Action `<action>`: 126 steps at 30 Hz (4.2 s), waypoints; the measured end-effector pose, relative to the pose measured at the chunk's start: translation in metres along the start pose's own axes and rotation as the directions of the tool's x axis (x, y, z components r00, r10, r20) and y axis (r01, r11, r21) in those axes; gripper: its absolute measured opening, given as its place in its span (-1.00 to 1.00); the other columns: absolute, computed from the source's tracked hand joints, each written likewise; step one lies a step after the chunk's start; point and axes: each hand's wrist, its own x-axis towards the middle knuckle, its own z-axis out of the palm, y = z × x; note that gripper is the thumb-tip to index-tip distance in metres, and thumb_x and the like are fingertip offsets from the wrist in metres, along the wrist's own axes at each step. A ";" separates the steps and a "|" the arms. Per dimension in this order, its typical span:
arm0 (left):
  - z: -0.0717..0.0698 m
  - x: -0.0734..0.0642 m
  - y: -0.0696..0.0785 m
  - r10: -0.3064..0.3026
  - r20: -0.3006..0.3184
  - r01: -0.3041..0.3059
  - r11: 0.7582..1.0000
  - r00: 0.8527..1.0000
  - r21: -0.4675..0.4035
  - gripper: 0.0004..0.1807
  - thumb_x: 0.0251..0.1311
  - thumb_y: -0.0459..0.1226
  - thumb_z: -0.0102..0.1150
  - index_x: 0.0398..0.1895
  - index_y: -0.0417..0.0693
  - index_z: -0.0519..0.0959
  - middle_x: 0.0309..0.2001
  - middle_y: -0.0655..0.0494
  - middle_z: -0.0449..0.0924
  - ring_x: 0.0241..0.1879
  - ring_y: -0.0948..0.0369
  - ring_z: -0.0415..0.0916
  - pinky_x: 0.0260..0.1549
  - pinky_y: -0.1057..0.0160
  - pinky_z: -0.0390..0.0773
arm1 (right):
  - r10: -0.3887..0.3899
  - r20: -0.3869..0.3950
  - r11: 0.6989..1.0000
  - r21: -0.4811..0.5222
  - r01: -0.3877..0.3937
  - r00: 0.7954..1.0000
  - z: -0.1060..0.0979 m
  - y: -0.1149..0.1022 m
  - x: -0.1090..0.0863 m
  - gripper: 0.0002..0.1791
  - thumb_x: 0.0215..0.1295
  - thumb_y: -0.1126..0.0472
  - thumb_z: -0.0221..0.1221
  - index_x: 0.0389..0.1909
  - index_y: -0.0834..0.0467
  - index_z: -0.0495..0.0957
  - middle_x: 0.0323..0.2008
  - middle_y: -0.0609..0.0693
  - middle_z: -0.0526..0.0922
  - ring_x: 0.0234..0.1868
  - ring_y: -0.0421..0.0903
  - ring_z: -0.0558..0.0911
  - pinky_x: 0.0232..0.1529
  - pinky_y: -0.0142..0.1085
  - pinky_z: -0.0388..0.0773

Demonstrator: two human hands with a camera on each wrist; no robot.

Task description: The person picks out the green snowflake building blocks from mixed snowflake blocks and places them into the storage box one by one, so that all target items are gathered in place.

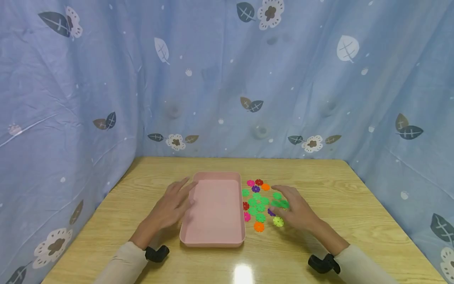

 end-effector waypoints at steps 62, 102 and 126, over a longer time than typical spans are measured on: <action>0.032 -0.009 0.001 -0.424 0.114 0.380 0.621 0.899 -0.686 -0.45 0.41 -0.39 -0.01 0.46 -0.22 0.36 0.30 -0.26 0.49 -0.57 0.11 0.60 -0.63 0.19 0.62 | 0.246 0.166 0.961 -0.172 -0.218 0.955 0.010 0.044 0.058 -0.89 0.28 0.29 0.34 -0.23 0.20 0.63 -0.32 0.02 0.62 -0.30 -0.04 0.55 -0.21 -0.08 0.58; 0.038 -0.018 0.002 -0.422 0.159 0.397 0.568 0.893 -0.721 -0.41 0.36 -0.45 -0.02 0.48 -0.23 0.32 0.34 -0.24 0.46 -0.43 0.05 0.66 -0.59 0.17 0.66 | 0.183 0.179 0.861 0.445 -0.246 0.967 0.061 -0.071 0.143 -0.83 0.32 0.49 0.19 -0.11 0.37 0.64 -0.34 0.19 0.64 -0.37 0.28 0.73 -0.38 -0.17 0.73; 0.029 -0.016 -0.001 -0.370 0.198 0.388 0.560 0.908 -0.732 -0.39 0.41 -0.41 -0.04 0.53 -0.16 0.26 0.41 -0.29 0.35 -0.18 -0.04 0.72 -0.49 0.13 0.71 | 0.237 0.264 0.806 0.483 -0.341 0.935 0.149 -0.109 0.173 -0.79 0.30 0.50 0.16 -0.09 0.38 0.66 -0.37 0.18 0.70 -0.48 0.04 0.75 -0.44 -0.23 0.71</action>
